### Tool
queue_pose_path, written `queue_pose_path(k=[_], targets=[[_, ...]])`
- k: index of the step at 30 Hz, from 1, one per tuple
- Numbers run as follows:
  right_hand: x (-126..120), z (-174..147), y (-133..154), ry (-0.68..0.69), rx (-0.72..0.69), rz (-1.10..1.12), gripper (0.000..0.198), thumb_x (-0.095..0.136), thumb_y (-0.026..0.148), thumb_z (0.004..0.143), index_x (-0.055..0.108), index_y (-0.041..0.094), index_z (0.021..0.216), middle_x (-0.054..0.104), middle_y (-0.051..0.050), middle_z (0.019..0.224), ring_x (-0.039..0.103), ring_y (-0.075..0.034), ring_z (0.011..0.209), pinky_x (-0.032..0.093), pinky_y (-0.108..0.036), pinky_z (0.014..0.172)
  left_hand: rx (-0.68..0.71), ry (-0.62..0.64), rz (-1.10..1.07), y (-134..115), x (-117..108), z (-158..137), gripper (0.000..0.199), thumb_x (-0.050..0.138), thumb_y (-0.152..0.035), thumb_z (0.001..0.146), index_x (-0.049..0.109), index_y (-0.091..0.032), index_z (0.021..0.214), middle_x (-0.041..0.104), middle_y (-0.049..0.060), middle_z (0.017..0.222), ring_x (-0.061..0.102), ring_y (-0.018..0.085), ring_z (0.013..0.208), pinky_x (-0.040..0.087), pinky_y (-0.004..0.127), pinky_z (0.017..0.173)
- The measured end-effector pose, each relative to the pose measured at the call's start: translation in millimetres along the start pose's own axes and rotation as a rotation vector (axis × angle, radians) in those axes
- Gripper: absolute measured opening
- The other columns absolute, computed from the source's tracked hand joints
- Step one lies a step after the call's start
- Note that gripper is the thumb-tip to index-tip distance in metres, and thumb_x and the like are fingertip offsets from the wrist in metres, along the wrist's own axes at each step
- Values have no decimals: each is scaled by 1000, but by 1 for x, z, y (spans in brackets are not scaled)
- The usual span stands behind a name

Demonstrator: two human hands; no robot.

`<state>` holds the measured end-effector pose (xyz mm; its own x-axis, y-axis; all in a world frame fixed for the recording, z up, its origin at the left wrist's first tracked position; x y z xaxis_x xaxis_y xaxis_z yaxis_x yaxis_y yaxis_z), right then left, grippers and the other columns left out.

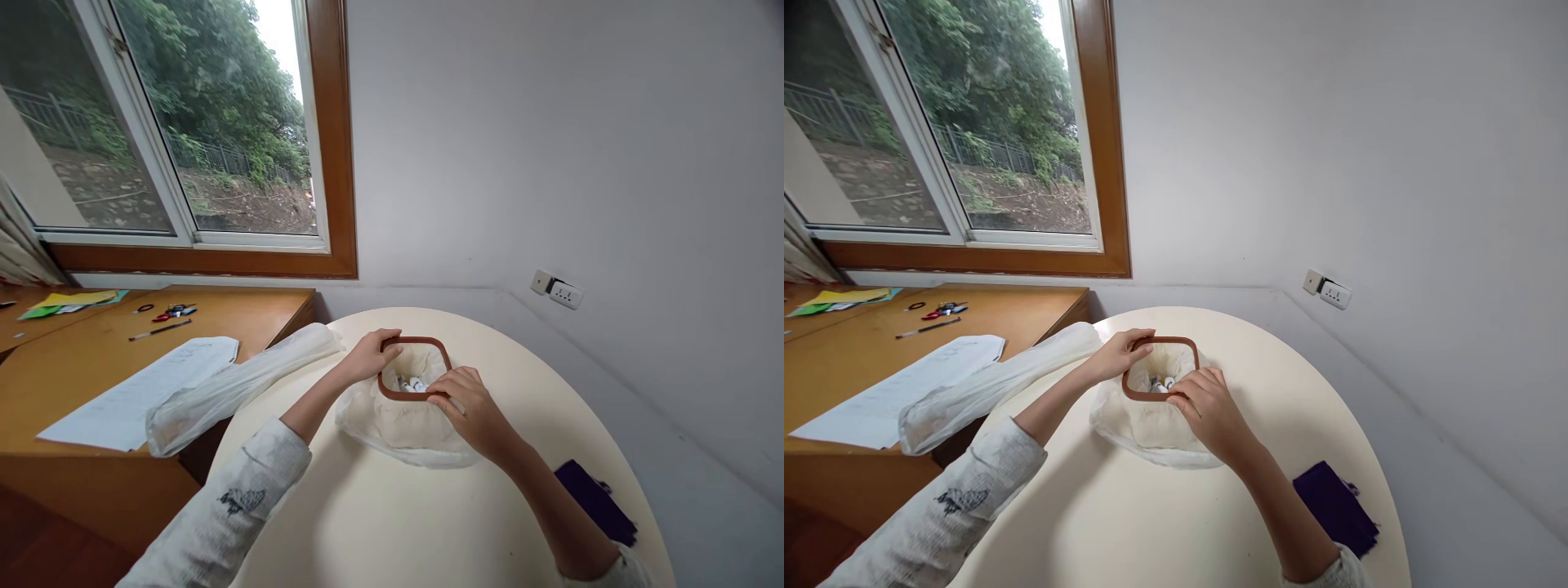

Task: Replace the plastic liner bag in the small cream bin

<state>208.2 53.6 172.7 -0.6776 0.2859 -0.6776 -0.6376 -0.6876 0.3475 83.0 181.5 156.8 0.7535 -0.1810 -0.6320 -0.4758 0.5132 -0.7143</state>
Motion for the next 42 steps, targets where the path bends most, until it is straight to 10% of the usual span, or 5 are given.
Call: queue_pose_path(k=[16,23,36,42], targets=[[-15,7,-46,-141,247,213,24,43,32,88,61,23,101,58,-7,107,52,-19,104,41,-36,91,27,-2,225,-18,-3,-19,59,37,-52,84,42,-15,129,39,10,138,33,23,128,24,37,107],[20,12,-80,149,437,358,49,37,44,88,36,26,134,29,-2,143,25,-19,132,18,-42,110,-22,281,298,-22,21,-41,77,36,-59,81,9,-19,142,2,7,149,-2,25,137,6,46,109],[26,13,-91,97,448,418,46,35,25,87,37,24,133,30,0,143,25,-16,132,19,-39,111,2,260,342,-22,27,-36,84,43,-67,73,22,-20,139,13,10,148,7,29,136,16,42,106],[24,12,-94,49,495,416,50,36,19,83,38,21,133,32,-1,142,27,-16,131,19,-39,111,23,324,407,-30,33,-35,81,40,-66,76,21,-21,140,6,12,148,-1,29,136,1,49,107]])
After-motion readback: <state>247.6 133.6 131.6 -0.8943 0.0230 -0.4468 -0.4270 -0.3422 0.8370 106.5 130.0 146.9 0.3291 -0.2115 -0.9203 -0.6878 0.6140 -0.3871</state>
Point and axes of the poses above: each hand's wrist, its own z-axis towards the middle knuckle, its own x-axis out of the palm, y = z × x, the point moved 9 cm from there along z, towards the middle knuckle
